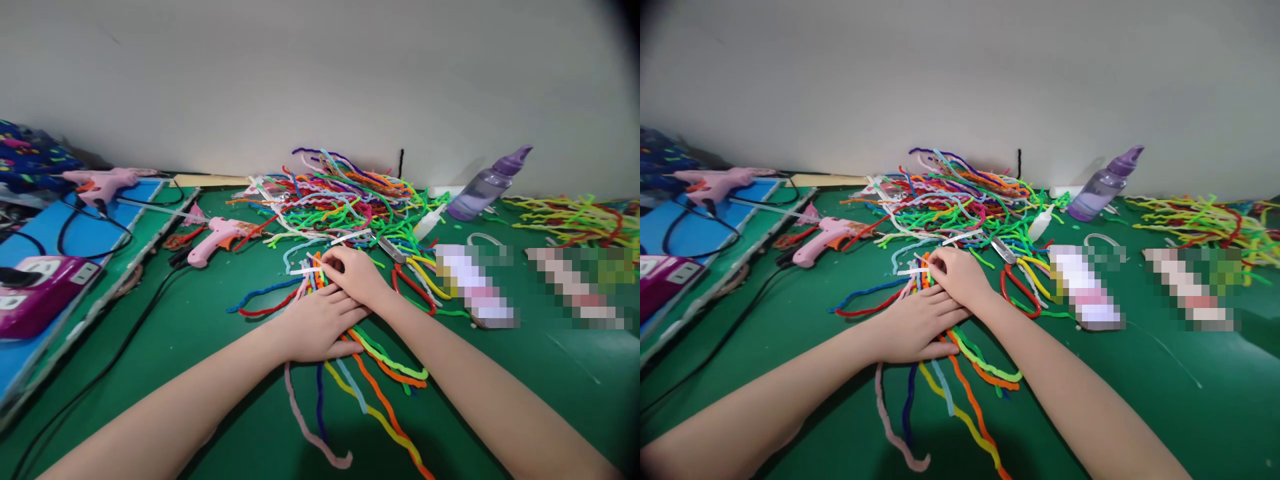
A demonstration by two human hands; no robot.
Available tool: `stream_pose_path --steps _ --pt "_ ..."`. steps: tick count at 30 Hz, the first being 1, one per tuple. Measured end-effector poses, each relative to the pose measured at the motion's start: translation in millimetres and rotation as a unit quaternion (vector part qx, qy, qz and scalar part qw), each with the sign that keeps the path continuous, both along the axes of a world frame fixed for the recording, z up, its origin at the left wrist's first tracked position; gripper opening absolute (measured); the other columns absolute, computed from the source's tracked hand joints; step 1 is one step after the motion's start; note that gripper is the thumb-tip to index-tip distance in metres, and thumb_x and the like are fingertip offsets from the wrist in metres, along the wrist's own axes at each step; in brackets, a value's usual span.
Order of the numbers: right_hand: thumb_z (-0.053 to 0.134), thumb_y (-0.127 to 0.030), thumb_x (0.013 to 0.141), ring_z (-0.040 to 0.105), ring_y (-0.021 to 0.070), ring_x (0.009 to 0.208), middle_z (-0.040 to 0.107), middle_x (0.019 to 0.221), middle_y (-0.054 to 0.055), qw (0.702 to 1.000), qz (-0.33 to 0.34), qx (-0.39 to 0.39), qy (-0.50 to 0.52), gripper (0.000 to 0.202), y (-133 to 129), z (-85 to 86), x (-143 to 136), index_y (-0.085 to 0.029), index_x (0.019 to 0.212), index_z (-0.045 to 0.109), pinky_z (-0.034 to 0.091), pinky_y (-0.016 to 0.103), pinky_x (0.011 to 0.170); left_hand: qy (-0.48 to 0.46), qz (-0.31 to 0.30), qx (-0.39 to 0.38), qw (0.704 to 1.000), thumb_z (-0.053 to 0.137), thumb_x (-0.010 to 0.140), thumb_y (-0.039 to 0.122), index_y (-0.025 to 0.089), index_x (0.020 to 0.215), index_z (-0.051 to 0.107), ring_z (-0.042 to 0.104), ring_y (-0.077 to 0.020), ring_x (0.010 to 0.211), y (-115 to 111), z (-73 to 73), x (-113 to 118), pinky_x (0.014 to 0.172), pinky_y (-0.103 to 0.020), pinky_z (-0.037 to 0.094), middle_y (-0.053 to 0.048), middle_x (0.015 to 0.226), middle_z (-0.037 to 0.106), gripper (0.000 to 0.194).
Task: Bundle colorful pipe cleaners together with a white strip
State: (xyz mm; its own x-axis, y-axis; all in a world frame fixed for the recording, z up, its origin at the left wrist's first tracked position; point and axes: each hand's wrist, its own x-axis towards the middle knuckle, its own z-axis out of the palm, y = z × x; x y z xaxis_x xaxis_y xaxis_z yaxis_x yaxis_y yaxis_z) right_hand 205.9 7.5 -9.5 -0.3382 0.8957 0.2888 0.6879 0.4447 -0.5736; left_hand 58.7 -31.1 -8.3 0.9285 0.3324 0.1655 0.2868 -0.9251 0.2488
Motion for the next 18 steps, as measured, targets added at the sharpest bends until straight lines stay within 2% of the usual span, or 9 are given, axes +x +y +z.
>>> stream_pose_path --steps 7,12,16,18 --pt "0.052 -0.017 0.082 0.055 0.013 0.074 0.061 0.084 0.001 0.999 -0.019 0.01 0.029 0.006 0.3 -1.8 0.2 -0.02 0.083 0.057 0.042 0.025 0.068 -0.001 -0.005 0.002 1.0 0.036 0.09 0.052 0.014 0.133 0.042 0.04 -0.022 0.127 0.7 0.5 0.5 0.112 -0.036 0.018 -0.009 0.132 0.052 0.057" --pt "0.05 -0.012 0.079 0.055 0.0157 0.091 0.059 0.094 0.003 0.998 -0.016 0.039 0.036 0.01 0.5 -2.3 0.5 -0.02 0.08 0.056 0.043 0.028 0.08 0.006 -0.006 -0.002 1.0 0.034 0.09 0.052 0.014 0.132 0.043 0.04 -0.0216 0.127 0.4 1.1 0.4 0.113 -0.036 0.017 -0.008 0.132 0.052 0.057" --pt "0.051 -0.014 0.078 0.056 0.0141 0.076 0.061 0.09 0.001 0.998 -0.043 0.025 0.028 0.013 -0.7 -2.6 -0.4 -0.021 0.089 0.056 0.045 0.027 0.071 0.013 -0.008 -0.004 1.0 0.033 0.091 0.052 0.014 0.133 0.042 0.039 -0.0219 0.127 0.5 1.2 0.0 0.113 -0.036 0.017 -0.008 0.132 0.051 0.058" --pt "0.05 -0.014 0.079 0.056 0.0144 0.076 0.061 0.085 0.001 0.998 -0.048 0.026 0.022 0.012 -1.1 -2.8 -0.9 -0.02 0.088 0.056 0.045 0.027 0.07 0.013 -0.008 -0.005 1.0 0.033 0.091 0.052 0.014 0.134 0.041 0.039 -0.0221 0.128 0.7 1.2 -0.2 0.113 -0.036 0.017 -0.008 0.133 0.051 0.058"
